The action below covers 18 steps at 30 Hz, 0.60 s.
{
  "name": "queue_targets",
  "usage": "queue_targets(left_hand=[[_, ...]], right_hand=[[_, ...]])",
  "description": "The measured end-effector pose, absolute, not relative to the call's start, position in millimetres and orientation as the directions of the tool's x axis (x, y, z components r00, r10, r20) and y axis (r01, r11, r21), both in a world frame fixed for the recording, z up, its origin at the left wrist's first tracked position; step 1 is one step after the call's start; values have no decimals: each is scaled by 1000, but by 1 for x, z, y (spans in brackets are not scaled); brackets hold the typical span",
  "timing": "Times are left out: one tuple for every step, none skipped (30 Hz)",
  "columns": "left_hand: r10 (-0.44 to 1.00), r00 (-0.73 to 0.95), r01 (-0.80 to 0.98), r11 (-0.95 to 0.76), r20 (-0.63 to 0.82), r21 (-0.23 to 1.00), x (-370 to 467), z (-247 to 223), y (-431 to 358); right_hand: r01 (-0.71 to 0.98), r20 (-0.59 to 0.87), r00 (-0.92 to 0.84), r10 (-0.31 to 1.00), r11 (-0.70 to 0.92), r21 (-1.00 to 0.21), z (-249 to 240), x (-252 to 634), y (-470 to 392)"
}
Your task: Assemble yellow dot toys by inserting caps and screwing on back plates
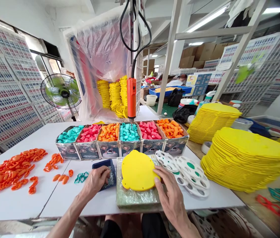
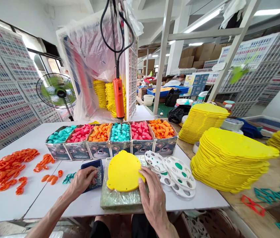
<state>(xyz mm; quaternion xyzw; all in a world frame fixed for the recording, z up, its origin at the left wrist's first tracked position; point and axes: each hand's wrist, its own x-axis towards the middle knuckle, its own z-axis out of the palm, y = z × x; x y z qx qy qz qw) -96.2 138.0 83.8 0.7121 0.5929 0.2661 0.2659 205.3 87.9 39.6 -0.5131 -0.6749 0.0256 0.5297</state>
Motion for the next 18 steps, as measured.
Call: queue_targets(left_hand=[[986, 153, 674, -151, 63, 723, -96, 83, 137], [987, 151, 644, -145, 61, 751, -95, 83, 136], [987, 149, 613, -138, 57, 778, -93, 83, 135], [988, 148, 582, -130, 53, 803, -92, 83, 134], [988, 147, 551, -123, 49, 825, -90, 83, 133], [988, 148, 522, -117, 46, 845, -89, 83, 132], [988, 148, 496, -113, 44, 861, -87, 84, 130], [988, 149, 473, -110, 43, 874, -86, 84, 129], [987, 152, 452, -108, 43, 885, -85, 84, 127], [987, 156, 434, -107, 43, 895, -84, 84, 125], [986, 161, 418, -107, 42, 902, -83, 84, 123], [985, 165, 404, -106, 42, 909, -82, 84, 121], [985, 170, 391, -106, 41, 914, -81, 84, 119], [984, 173, 380, -106, 42, 919, -80, 84, 117], [984, 174, 370, -107, 44, 923, -79, 85, 115], [983, 175, 361, -107, 45, 926, -78, 85, 113], [983, 175, 353, -107, 46, 930, -76, 85, 110], [983, 176, 346, -106, 47, 932, -75, 86, 108]], right_hand=[[667, 688, 88, 721, 470, -578, 40, 205, 88], [668, 687, 87, 722, 469, -578, 40, 205, 88], [669, 685, 86, 723, 468, -577, 39, 205, 88], [670, 686, 84, 723, 468, -576, 39, 205, 88], [670, 687, 83, 722, 470, -575, 39, 205, 88], [670, 688, 83, 721, 470, -574, 38, 205, 88], [671, 688, 84, 721, 469, -574, 38, 205, 89], [671, 686, 86, 722, 467, -575, 38, 206, 89], [672, 685, 87, 723, 465, -577, 37, 206, 89], [672, 684, 88, 724, 463, -577, 37, 206, 89], [674, 682, 86, 726, 462, -577, 37, 206, 89], [674, 683, 85, 726, 462, -576, 37, 206, 89], [675, 684, 84, 725, 463, -574, 37, 206, 89], [676, 685, 84, 723, 464, -573, 37, 206, 88], [677, 687, 84, 722, 464, -571, 38, 206, 88], [678, 687, 85, 722, 463, -571, 38, 206, 88], [679, 687, 86, 722, 462, -571, 39, 205, 88], [680, 686, 87, 723, 461, -571, 39, 205, 88]])
